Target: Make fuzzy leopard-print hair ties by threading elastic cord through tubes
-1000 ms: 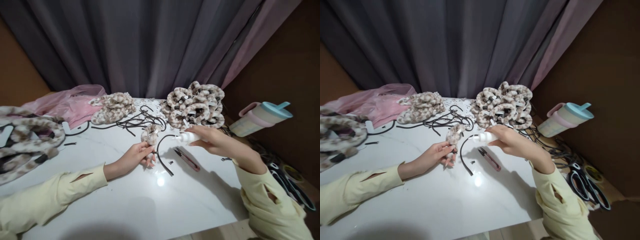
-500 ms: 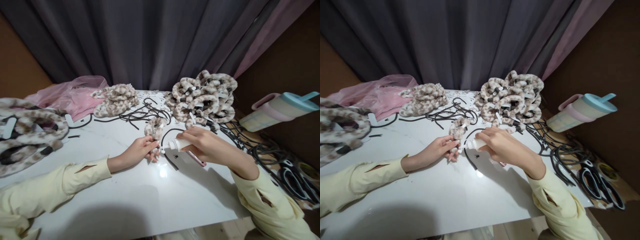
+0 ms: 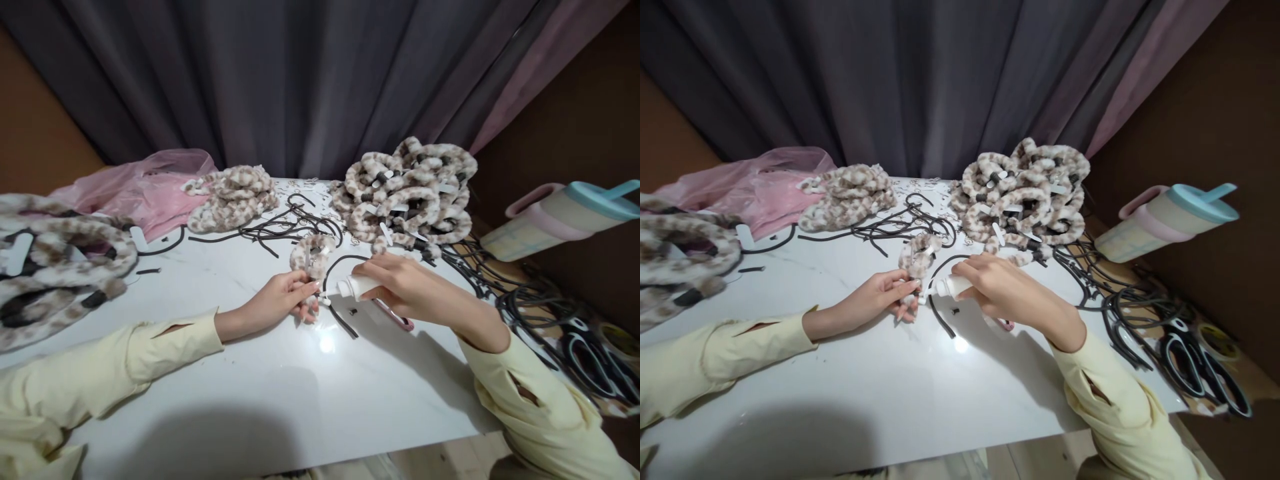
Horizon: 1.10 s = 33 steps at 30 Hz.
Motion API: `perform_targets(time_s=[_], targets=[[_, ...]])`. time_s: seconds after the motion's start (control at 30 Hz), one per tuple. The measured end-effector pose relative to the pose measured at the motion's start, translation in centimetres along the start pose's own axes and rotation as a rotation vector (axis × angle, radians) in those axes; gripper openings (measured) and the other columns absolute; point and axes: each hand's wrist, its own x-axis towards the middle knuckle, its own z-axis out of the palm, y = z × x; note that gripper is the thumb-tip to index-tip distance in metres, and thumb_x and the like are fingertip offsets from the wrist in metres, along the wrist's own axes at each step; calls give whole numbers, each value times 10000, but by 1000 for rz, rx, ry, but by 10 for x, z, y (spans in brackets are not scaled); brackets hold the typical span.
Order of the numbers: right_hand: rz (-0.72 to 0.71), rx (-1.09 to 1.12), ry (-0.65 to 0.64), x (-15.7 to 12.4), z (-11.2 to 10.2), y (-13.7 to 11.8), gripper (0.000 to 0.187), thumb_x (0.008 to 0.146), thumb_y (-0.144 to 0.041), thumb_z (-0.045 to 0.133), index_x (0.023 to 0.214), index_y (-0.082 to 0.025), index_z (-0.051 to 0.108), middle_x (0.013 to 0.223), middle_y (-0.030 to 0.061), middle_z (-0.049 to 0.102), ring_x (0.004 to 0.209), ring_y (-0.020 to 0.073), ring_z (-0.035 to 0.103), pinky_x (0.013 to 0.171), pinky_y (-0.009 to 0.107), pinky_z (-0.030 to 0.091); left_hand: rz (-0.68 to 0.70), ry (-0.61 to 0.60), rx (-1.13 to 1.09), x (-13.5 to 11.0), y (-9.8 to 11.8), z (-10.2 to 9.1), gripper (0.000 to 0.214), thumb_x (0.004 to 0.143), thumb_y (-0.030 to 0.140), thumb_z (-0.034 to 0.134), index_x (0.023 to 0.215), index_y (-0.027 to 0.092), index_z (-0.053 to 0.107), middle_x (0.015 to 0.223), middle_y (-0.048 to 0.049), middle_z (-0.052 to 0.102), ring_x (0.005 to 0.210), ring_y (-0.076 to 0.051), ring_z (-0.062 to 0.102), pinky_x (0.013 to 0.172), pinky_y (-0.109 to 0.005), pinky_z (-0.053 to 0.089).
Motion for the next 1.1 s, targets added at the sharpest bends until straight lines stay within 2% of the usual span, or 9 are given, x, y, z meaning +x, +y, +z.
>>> perform_targets(time_s=[0.3, 0.7, 1.1], targets=[[2, 18, -1, -1, 2, 2, 178, 899, -184, 464, 1047, -109, 526, 840, 123, 573, 731, 214, 531, 616, 295, 391, 4, 5, 37, 0, 2, 1, 302, 847, 437, 564, 834, 141, 505, 666, -17, 617, 508, -93, 586, 675, -328, 561], [-1, 22, -10, -1, 3, 0, 138, 893, -155, 464, 1014, -122, 521, 811, 107, 547, 720, 213, 509, 612, 295, 365, 25, -15, 11, 0, 1, 1, 289, 841, 422, 579, 845, 145, 497, 701, -25, 630, 570, -105, 608, 673, -327, 570], [-1, -19, -17, -1, 1, -3, 154, 893, -147, 423, 992, -124, 539, 814, 118, 558, 742, 219, 508, 613, 297, 357, 21, -16, 62, -2, 2, 1, 317, 838, 451, 568, 854, 142, 496, 718, -36, 644, 508, -93, 598, 588, -265, 525]])
